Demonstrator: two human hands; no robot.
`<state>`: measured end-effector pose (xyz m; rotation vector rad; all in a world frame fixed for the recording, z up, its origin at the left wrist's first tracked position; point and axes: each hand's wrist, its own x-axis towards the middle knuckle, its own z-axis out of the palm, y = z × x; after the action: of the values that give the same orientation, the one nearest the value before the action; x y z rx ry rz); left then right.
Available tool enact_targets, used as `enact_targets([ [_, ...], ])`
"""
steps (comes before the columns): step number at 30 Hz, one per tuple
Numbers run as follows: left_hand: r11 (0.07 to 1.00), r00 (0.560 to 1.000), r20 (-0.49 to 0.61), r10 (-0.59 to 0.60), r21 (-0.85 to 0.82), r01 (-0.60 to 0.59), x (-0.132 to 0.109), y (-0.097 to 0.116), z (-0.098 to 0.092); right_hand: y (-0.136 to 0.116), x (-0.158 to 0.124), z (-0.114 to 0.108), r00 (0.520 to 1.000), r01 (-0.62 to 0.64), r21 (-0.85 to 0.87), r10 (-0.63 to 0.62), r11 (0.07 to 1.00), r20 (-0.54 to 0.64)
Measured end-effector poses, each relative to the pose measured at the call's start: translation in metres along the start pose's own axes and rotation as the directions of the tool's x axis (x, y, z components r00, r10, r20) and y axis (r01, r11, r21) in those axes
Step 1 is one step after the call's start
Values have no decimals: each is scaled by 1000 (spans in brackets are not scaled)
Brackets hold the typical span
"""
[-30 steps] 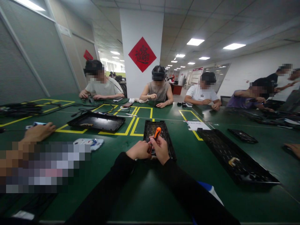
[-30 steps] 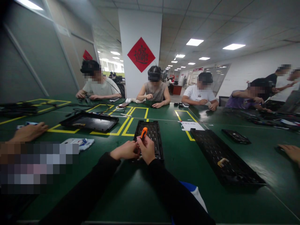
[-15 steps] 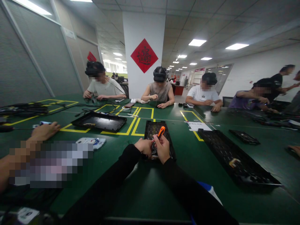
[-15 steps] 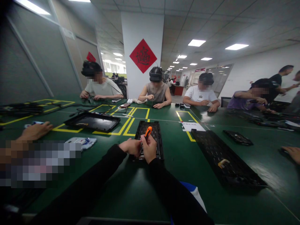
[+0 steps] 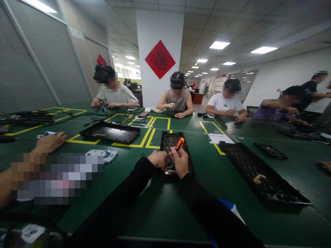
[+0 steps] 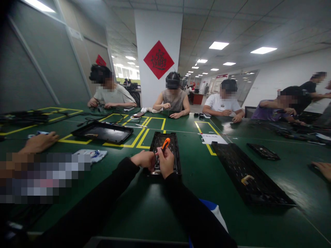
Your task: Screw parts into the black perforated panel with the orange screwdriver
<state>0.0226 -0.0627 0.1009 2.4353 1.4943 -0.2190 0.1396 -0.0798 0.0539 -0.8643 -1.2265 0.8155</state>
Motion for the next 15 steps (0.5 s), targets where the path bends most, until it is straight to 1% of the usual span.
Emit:
enact_targets([
  [4, 970, 992, 17, 129, -209, -123, 0, -20, 4, -1, -1, 0, 1000, -9, -16, 9, 1000, -13],
  [7, 926, 982, -56, 183, -326, -191, 2, -35, 12, -1, -1, 0, 1000, -17, -14, 17, 1000, -22],
  [10, 835, 947, -114, 299, -450, -318, -1, -45, 20, -1, 0, 0, 999, -23, -10, 22, 1000, -26],
  [12, 821, 929, -165, 330, -435, -369, -5, -47, 23, 0, 0, 0, 999, -21, -13, 21, 1000, -24],
  [15, 857, 915, -229, 333, -332, -395, -10, -45, 26, 1, 0, 0, 999, -22, -18, 22, 1000, -35],
])
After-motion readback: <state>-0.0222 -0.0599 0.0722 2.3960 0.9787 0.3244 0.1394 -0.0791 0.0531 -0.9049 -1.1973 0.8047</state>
